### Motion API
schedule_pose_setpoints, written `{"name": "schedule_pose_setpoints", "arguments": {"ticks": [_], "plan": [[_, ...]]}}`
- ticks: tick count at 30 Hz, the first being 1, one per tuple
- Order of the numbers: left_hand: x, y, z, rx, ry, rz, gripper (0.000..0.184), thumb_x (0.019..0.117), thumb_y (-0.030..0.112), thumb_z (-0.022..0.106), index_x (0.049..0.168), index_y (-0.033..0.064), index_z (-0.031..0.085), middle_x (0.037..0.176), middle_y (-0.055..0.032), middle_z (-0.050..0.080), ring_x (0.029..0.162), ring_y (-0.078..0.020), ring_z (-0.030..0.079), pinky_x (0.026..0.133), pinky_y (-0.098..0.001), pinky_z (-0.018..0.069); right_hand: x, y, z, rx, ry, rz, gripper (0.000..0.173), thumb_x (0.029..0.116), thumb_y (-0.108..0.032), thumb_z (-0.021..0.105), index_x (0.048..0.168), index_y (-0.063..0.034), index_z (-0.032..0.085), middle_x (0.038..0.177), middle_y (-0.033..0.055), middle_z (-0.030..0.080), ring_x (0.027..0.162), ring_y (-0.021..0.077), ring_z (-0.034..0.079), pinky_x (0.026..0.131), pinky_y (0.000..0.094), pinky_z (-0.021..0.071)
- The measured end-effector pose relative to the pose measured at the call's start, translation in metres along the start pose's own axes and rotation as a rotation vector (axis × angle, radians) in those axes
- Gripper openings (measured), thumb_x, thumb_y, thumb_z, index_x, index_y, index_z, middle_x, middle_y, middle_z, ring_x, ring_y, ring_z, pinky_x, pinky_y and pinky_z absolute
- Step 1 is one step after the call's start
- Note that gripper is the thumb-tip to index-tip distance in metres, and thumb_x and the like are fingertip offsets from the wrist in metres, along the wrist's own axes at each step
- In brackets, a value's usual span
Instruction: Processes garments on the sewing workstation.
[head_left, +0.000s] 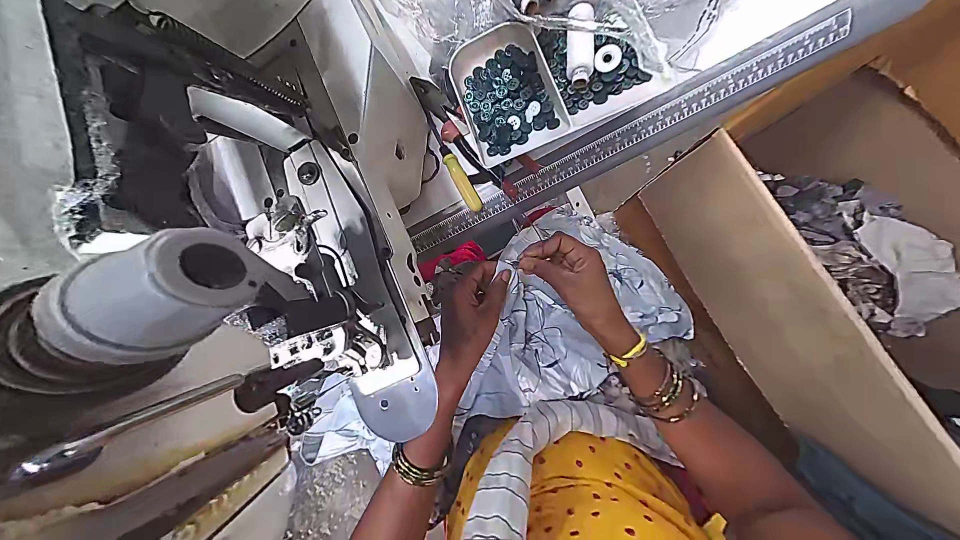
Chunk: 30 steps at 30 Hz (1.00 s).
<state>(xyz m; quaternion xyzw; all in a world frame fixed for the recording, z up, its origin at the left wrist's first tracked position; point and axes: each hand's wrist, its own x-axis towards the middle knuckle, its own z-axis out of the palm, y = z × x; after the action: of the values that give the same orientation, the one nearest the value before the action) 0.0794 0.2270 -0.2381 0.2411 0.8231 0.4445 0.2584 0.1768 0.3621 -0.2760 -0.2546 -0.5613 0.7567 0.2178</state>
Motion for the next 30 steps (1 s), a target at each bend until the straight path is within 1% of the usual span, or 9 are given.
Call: {"name": "schedule_pose_setpoints", "arguments": {"ticks": [4, 9, 16, 20, 23, 24, 26, 28, 30], "plan": [[0.000, 0.000, 0.001, 0.007, 0.009, 0.010, 0.015, 0.0994, 0.014, 0.062, 0.100, 0.0014, 0.070, 0.069, 0.0052, 0.058, 0.059, 0.0023, 0.050, 0.057, -0.0155, 0.0428, 0.000, 0.002, 0.001, -0.119, -0.006, -0.057, 0.010, 0.0899, -0.001, 0.074, 0.090, -0.0035, 0.065, 0.098, 0.0031, 0.076, 0.085, 0.0067, 0.073, 0.078, 0.0255, 0.0619], [0.001, 0.001, 0.002, 0.024, 0.012, -0.012, 0.015, 0.1002, 0.015, 0.062, 0.098, 0.0030, 0.070, 0.069, 0.0055, 0.058, 0.060, 0.0017, 0.051, 0.057, -0.0163, 0.0433, -0.001, 0.005, 0.005, -0.140, 0.018, -0.080, 0.010, 0.0932, -0.001, 0.070, 0.090, -0.0039, 0.061, 0.097, 0.0037, 0.077, 0.080, 0.0064, 0.073, 0.075, 0.0252, 0.0612], [-0.005, -0.001, 0.003, 0.049, 0.041, 0.055, 0.016, 0.0999, 0.014, 0.061, 0.099, 0.0006, 0.070, 0.071, 0.0056, 0.057, 0.060, 0.0034, 0.049, 0.058, -0.0145, 0.0420, -0.002, 0.006, 0.007, -0.124, 0.007, -0.041, 0.012, 0.0954, -0.004, 0.068, 0.088, -0.0054, 0.059, 0.096, 0.0032, 0.078, 0.077, 0.0054, 0.073, 0.073, 0.0245, 0.0600], [-0.011, -0.002, 0.008, 0.051, 0.093, 0.119, 0.017, 0.0993, 0.011, 0.061, 0.103, -0.0010, 0.072, 0.081, 0.0004, 0.066, 0.067, 0.0025, 0.056, 0.063, -0.0147, 0.0469, -0.002, 0.002, 0.006, -0.131, -0.019, -0.038, 0.016, 0.0951, -0.003, 0.069, 0.084, -0.0053, 0.057, 0.091, 0.0037, 0.077, 0.074, 0.0045, 0.071, 0.071, 0.0227, 0.0592], [-0.016, -0.006, 0.017, 0.122, 0.151, 0.157, 0.018, 0.0994, 0.011, 0.060, 0.103, -0.0014, 0.073, 0.086, -0.0036, 0.068, 0.068, 0.0003, 0.057, 0.063, -0.0156, 0.0491, -0.003, -0.001, 0.008, -0.201, -0.025, -0.042, 0.018, 0.0945, -0.006, 0.071, 0.083, -0.0058, 0.056, 0.087, 0.0027, 0.076, 0.070, 0.0011, 0.068, 0.066, 0.0190, 0.0553], [-0.018, -0.008, 0.019, 0.179, 0.174, 0.177, 0.019, 0.0993, 0.012, 0.060, 0.103, -0.0008, 0.074, 0.088, -0.0055, 0.069, 0.070, -0.0024, 0.060, 0.066, -0.0179, 0.0512, -0.003, -0.001, 0.009, -0.236, -0.028, -0.042, 0.019, 0.0945, -0.008, 0.071, 0.083, -0.0058, 0.056, 0.085, 0.0020, 0.075, 0.068, -0.0003, 0.066, 0.064, 0.0180, 0.0530], [-0.021, -0.011, 0.024, 0.315, 0.222, 0.246, 0.020, 0.0969, 0.009, 0.061, 0.104, -0.0022, 0.076, 0.090, -0.0127, 0.073, 0.078, -0.0161, 0.068, 0.075, -0.0313, 0.0551, -0.003, -0.001, 0.011, -0.298, -0.038, -0.030, 0.020, 0.0946, -0.011, 0.072, 0.083, -0.0054, 0.057, 0.079, 0.0004, 0.072, 0.064, -0.0012, 0.062, 0.062, 0.0178, 0.0504], [-0.024, -0.016, 0.027, 0.414, 0.241, 0.324, 0.020, 0.0955, 0.006, 0.061, 0.104, -0.0043, 0.076, 0.092, -0.0183, 0.074, 0.082, -0.0285, 0.072, 0.077, -0.0414, 0.0577, -0.003, 0.001, 0.012, -0.336, -0.052, -0.011, 0.020, 0.0943, -0.012, 0.073, 0.083, -0.0033, 0.058, 0.075, 0.0023, 0.070, 0.065, 0.0029, 0.065, 0.065, 0.0218, 0.0546], [-0.028, -0.021, 0.027, 0.460, 0.251, 0.382, 0.020, 0.0934, 0.003, 0.062, 0.104, -0.0053, 0.076, 0.094, -0.0219, 0.074, 0.086, -0.0347, 0.073, 0.080, -0.0453, 0.0588, -0.002, 0.001, 0.014, -0.361, -0.067, 0.023, 0.020, 0.0946, -0.013, 0.073, 0.085, -0.0018, 0.059, 0.074, 0.0039, 0.067, 0.065, 0.0062, 0.065, 0.067, 0.0252, 0.0557]]}}
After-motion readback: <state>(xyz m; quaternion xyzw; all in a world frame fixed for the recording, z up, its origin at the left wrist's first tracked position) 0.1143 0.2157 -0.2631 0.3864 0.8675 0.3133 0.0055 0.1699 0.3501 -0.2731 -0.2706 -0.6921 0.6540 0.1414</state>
